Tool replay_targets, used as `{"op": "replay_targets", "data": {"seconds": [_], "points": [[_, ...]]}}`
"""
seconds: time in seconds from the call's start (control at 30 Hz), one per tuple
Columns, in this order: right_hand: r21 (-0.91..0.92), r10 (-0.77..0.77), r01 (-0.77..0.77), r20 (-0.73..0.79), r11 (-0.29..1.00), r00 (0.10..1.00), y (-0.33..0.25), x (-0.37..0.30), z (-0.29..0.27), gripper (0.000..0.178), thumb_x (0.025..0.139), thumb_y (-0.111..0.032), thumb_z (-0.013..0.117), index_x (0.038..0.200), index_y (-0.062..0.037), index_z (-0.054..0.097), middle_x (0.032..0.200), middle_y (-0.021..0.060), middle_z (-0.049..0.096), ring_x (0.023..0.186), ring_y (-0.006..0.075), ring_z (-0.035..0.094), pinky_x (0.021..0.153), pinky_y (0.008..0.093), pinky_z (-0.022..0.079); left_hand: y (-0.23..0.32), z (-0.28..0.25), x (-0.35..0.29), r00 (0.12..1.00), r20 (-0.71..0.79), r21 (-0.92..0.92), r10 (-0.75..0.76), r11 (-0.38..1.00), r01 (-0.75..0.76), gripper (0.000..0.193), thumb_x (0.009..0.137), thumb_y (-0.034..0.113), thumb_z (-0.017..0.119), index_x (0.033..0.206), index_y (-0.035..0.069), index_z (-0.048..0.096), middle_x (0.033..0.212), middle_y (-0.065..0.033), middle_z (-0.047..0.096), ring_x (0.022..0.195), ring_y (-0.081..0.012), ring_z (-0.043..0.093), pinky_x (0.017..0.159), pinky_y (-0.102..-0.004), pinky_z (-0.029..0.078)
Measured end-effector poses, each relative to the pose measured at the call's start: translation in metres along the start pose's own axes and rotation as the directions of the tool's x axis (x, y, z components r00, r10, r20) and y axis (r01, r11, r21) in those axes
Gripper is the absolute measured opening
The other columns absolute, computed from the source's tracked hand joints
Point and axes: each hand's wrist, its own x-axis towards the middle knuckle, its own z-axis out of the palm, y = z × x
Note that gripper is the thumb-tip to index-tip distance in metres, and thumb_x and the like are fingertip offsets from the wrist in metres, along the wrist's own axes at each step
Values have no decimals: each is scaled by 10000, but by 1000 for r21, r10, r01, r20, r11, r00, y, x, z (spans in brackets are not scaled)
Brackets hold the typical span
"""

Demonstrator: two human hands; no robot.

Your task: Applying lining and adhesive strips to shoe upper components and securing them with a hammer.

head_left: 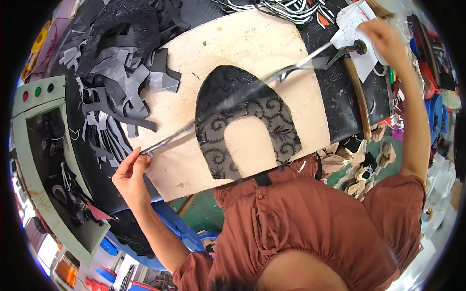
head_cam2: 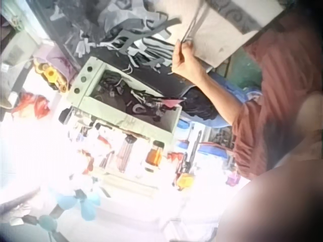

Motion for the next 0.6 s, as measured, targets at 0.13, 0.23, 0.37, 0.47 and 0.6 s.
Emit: {"op": "replay_targets", "data": {"seconds": [0.13,0.23,0.37,0.47,0.6], "points": [[-360,383,-427,-189,830,904,124,-24,-65,385,981,-386,529,1163,-81,678,1114,172,683,1027,351,653,857,393,505,-3,5,9,996,51,66,69,995,-73,227,896,-23,628,1108,-53,702,842,-101,721,752,-124,668,737,-237,524],[-401,449,-557,-336,727,828,131,-64,-116,404,992,-395,505,1172,-70,666,1045,170,699,981,332,664,843,387,497,-3,0,8,983,81,269,167,946,-183,253,912,-13,620,1153,-25,696,858,-70,710,752,-110,645,730,-238,511],[-116,573,-563,219,819,789,42,-143,-129,391,968,-386,535,1023,-31,691,818,50,635,735,111,567,673,295,456,19,21,9,881,1,732,473,601,-323,313,913,11,644,1223,32,678,906,-64,678,750,-138,615,694,-266,502],[182,62,-640,939,747,340,-101,-167,-95,346,801,-317,741,1076,-106,738,1001,129,718,836,290,680,756,357,515,71,94,-3,475,403,724,782,45,-688,295,792,-47,718,1077,28,705,944,-91,661,862,-270,620,777,-358,489],[372,-240,-377,905,848,351,-172,-152,-64,402,796,-343,759,1061,-42,724,1001,147,708,965,340,654,822,421,510,94,163,-22,78,814,101,575,-8,-995,335,686,73,664,1019,44,678,1009,-80,641,989,-244,611,911,-420,450]]}}
